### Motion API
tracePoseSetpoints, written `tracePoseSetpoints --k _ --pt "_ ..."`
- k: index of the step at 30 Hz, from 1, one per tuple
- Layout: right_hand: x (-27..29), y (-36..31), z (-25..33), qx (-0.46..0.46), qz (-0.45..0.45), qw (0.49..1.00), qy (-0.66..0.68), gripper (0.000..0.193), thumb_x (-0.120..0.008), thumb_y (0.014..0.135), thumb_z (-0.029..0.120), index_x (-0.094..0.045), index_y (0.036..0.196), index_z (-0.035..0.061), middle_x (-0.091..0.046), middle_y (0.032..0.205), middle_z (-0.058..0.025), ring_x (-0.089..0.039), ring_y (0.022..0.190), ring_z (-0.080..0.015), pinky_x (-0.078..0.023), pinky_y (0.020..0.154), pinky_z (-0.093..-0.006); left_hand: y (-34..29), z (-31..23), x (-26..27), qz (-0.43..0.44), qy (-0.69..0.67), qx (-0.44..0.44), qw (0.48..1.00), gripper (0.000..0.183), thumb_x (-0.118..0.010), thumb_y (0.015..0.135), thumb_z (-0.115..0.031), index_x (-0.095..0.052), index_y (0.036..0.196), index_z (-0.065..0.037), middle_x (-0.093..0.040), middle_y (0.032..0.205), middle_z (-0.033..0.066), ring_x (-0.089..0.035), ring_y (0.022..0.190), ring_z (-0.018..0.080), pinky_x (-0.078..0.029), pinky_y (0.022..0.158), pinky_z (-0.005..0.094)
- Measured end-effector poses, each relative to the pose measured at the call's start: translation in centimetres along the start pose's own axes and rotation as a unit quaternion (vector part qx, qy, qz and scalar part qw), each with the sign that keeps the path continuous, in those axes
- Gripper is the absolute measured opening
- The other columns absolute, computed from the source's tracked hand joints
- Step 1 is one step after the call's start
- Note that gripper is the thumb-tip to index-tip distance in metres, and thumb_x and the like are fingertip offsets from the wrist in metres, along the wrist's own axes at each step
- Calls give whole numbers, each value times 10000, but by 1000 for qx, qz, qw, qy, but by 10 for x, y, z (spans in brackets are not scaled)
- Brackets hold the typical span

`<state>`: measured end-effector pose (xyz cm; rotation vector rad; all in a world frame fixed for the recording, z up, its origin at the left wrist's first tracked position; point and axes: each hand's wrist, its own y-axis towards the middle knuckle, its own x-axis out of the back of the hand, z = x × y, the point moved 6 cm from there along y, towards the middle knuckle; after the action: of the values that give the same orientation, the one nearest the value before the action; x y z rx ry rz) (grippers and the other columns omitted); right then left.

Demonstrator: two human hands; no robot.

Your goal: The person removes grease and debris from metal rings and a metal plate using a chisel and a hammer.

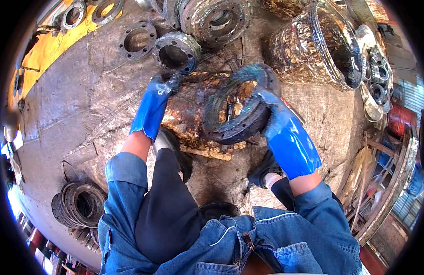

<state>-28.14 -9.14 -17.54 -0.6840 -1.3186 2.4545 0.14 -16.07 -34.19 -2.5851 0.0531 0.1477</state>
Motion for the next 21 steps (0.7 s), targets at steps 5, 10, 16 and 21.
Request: tracePoseSetpoints --k 5,10,16,21 --pt "44 31 -3 1 -35 996 77 245 -685 822 252 -624 1023 128 -641 899 -72 -636 798 -252 -559 728 -430 -13 -9 7 12 -15 13 1000 253 -719 811 -121 -646 1026 -11 -630 777 25 -542 612 114 -415 525 263" --pt "55 44 -8 -47 -112 967 224 189 -676 824 278 -620 952 151 -651 867 -43 -642 763 -244 -566 697 -481 -5 4 6 12 -107 -4 994 286 -692 826 -126 -625 1070 7 -646 848 50 -587 698 139 -462 590 269" --pt "44 77 21 -19 -108 956 274 228 -664 826 333 -539 819 142 -593 763 -34 -614 685 -243 -568 644 -452 -3 9 10 15 -95 10 995 304 -700 830 -158 -628 1083 -6 -652 874 43 -592 714 136 -466 608 266" --pt "39 89 42 -19 -129 949 288 296 -669 820 385 -589 927 121 -651 905 -77 -648 796 -273 -568 695 -467 -7 9 13 20 -62 14 998 319 -710 830 -185 -633 1093 -20 -658 899 37 -597 730 132 -471 625 264"
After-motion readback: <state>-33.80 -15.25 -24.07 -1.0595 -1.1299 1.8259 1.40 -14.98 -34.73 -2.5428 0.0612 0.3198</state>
